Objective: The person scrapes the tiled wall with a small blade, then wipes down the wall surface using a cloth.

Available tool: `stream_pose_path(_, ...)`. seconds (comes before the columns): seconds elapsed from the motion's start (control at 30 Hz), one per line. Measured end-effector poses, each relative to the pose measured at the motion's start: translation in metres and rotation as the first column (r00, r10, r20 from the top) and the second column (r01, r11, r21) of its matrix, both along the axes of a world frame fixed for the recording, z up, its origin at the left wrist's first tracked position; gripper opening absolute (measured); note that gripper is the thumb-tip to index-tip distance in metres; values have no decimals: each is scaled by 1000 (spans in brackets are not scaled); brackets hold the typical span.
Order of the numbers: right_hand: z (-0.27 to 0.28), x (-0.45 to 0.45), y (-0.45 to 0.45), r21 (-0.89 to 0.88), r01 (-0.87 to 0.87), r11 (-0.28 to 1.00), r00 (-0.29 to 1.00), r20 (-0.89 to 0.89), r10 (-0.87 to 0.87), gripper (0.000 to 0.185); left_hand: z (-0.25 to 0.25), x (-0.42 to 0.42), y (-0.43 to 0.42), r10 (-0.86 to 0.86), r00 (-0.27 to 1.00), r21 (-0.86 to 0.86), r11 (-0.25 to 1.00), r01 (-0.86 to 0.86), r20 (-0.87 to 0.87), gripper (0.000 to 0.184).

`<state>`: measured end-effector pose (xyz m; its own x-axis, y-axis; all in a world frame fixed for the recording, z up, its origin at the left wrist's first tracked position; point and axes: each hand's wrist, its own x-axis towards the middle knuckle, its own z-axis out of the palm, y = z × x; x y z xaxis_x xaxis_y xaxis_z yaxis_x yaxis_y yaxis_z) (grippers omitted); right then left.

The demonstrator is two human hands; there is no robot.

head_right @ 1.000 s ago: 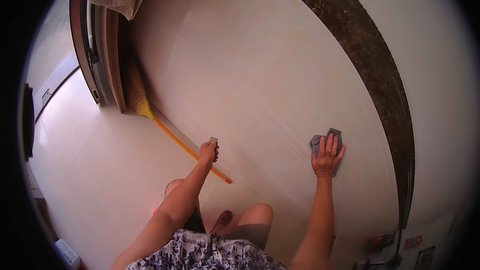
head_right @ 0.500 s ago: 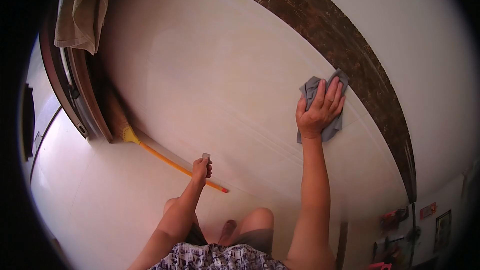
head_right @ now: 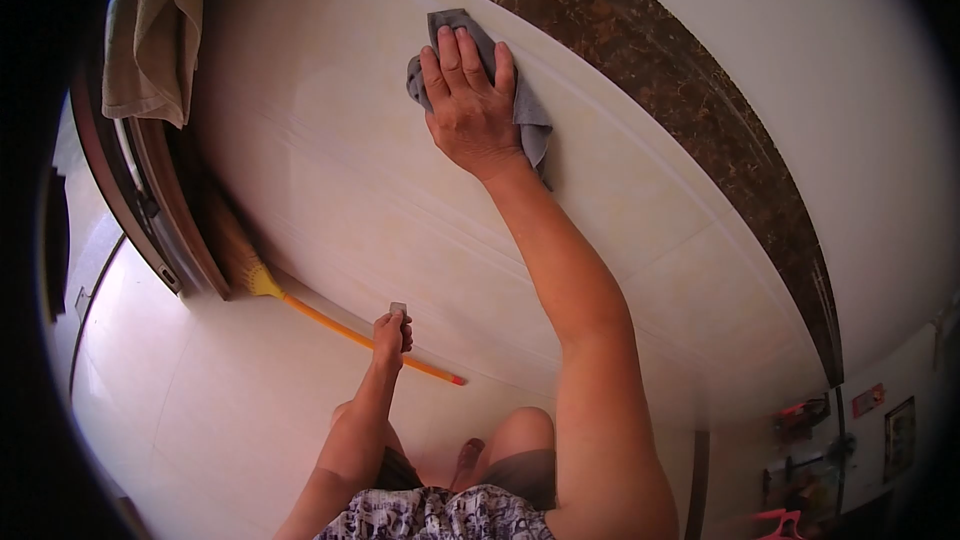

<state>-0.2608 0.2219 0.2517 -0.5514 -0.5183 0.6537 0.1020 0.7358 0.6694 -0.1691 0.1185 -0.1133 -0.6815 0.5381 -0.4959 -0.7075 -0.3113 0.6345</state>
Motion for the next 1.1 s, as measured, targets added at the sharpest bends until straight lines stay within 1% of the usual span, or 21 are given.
stream_pose_path(0.1, 7, 34, 18, 3, 54, 999, 998, -21, -54, 62, -1, 0, -1, -7, 1000, -16, 1000, 7, 3, 26)
stream_pose_path(0.23, 7, 103, 58, -49, 190, 981, 975, -107, -194, 63, 1, -1, -3, -15, 1000, -13, 1000, 15, 10, 26)
stream_pose_path(0.37, -2, 184, 113, -110, 271, 956, 923, -254, -290, 59, -1, 5, 1, -29, 1000, -5, 1000, 29, 8, 26)
stream_pose_path(0.43, -9, 227, 141, -169, 289, 942, 888, -320, -330, 59, -1, 11, 3, -47, 999, -12, 999, 47, -5, 26)
stream_pose_path(0.5, -15, 264, 166, -258, 321, 911, 823, -401, -403, 59, -1, 16, 4, -59, 998, -7, 998, 59, -10, 26)
stream_pose_path(0.57, -18, 289, 184, -392, 301, 869, 733, -488, -474, 59, 0, 18, 7, -60, 998, 4, 998, 60, -12, 26)
stream_pose_path(0.6, -16, 290, 186, -427, 239, 872, 713, -532, -456, 58, 2, 19, 7, -66, 998, 15, 998, 66, -16, 26)
stream_pose_path(0.63, -15, 286, 189, -421, 236, 876, 718, -532, -449, 58, 2, 21, 7, -72, 997, 25, 997, 72, -18, 26)
stream_pose_path(0.7, -9, 273, 192, -445, 179, 878, 676, -592, -438, 56, 4, 21, 11, -76, 997, 28, 997, 76, -13, 26)
stream_pose_path(0.77, 8, 244, 169, -422, 168, 891, 696, -589, -410, 55, 5, 23, 14, -85, 996, 27, 996, 85, -8, 26)
stream_pose_path(0.83, 27, 210, 140, -321, 221, 921, 770, -523, -366, 57, 6, 25, 17, -102, 995, 24, 994, 103, -15, 26)
stream_pose_path(0.87, 35, 194, 127, -318, 221, 922, 775, -517, -364, 57, 5, 26, 18, -100, 995, 26, 995, 100, -8, 26)
stream_pose_path(0.93, 48, 160, 104, -192, 237, 952, 837, -458, -300, 60, 6, 26, 19, -105, 994, 4, 994, 105, -31, 26)
stream_pose_path(0.97, 53, 144, 94, -193, 230, 954, 841, -454, -295, 60, 7, 25, 18, -97, 995, 2, 995, 97, -26, 26)
stream_pose_path(1.03, 61, 114, 76, -107, 233, 967, 875, -411, -257, 62, 10, 25, 15, -110, 994, -7, 994, 110, -24, 27)
stream_pose_path(1.1, 65, 84, 53, -80, 223, 971, 908, -347, -237, 65, 13, 25, 11, -115, 993, -21, 993, 115, -28, 26)
